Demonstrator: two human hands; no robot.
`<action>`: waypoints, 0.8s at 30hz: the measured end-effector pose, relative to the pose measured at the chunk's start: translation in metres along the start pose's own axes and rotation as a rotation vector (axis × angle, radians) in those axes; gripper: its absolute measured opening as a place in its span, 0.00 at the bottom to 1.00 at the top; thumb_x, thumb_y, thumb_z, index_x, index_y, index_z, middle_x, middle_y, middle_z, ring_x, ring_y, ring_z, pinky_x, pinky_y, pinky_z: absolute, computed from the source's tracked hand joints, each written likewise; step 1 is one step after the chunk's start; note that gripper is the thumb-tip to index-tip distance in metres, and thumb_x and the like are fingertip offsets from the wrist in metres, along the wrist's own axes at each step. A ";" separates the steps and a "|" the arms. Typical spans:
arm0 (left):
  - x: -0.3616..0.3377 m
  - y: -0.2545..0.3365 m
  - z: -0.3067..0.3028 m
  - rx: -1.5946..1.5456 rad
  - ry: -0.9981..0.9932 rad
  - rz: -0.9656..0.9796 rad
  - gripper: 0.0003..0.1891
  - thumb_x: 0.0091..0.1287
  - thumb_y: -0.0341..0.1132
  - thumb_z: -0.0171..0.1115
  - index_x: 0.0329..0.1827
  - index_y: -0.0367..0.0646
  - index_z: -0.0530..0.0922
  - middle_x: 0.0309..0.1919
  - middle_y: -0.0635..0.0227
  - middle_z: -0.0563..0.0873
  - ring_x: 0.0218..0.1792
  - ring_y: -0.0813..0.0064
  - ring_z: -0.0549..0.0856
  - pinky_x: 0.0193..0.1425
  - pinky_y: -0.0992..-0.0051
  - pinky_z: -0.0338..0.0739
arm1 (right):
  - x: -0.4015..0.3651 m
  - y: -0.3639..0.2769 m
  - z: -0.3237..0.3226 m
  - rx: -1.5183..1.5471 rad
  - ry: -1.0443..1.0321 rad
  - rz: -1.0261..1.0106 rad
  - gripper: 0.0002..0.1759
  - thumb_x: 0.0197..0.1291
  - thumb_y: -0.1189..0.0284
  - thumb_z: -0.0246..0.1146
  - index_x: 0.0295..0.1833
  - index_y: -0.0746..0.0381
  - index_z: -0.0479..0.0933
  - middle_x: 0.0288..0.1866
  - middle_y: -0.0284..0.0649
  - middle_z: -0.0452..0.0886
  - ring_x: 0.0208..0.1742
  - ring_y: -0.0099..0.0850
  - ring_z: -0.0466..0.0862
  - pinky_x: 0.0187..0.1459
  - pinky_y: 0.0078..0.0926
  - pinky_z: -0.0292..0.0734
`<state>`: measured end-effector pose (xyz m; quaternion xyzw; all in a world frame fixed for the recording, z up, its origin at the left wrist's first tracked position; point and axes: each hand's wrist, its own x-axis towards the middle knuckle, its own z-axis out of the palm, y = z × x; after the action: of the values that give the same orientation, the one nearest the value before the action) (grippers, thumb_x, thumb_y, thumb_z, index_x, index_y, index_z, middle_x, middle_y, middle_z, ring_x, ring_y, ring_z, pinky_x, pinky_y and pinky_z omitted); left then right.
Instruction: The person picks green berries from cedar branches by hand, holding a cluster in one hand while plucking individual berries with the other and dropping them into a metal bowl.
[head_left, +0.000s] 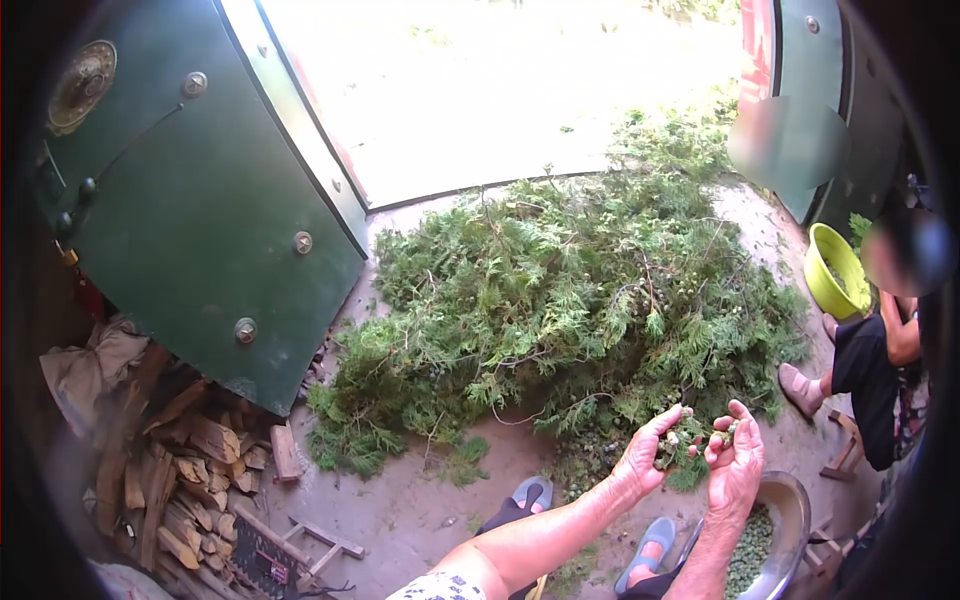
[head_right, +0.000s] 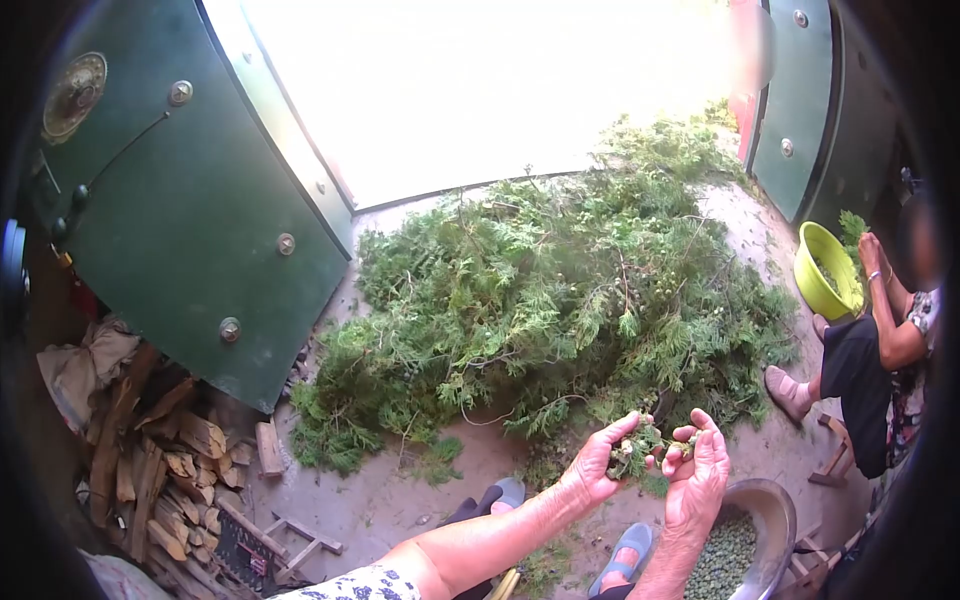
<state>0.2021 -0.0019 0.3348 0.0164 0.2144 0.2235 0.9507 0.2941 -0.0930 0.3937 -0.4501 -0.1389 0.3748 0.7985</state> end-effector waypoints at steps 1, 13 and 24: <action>0.000 0.000 0.000 0.004 0.004 0.003 0.15 0.68 0.42 0.58 0.49 0.41 0.76 0.40 0.62 0.83 0.39 0.67 0.84 0.36 0.72 0.82 | 0.000 0.000 0.002 -0.025 0.018 -0.006 0.23 0.67 0.63 0.57 0.60 0.66 0.66 0.40 0.39 0.76 0.25 0.20 0.75 0.22 0.19 0.76; -0.005 0.002 0.004 -0.012 0.018 -0.003 0.13 0.67 0.41 0.59 0.47 0.42 0.78 0.37 0.62 0.84 0.36 0.67 0.85 0.34 0.71 0.82 | 0.000 0.007 -0.010 -0.051 0.200 -0.086 0.15 0.64 0.63 0.60 0.48 0.63 0.73 0.33 0.38 0.79 0.20 0.19 0.75 0.15 0.13 0.65; -0.005 0.011 0.002 -0.022 0.034 0.025 0.13 0.67 0.41 0.60 0.47 0.42 0.78 0.36 0.62 0.84 0.36 0.67 0.85 0.32 0.71 0.82 | 0.007 0.009 -0.050 0.095 0.391 -0.010 0.13 0.64 0.68 0.61 0.49 0.63 0.73 0.37 0.39 0.81 0.29 0.22 0.82 0.28 0.18 0.80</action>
<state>0.1944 0.0060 0.3397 0.0050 0.2279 0.2379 0.9442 0.3229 -0.1157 0.3572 -0.4755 0.0345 0.2822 0.8325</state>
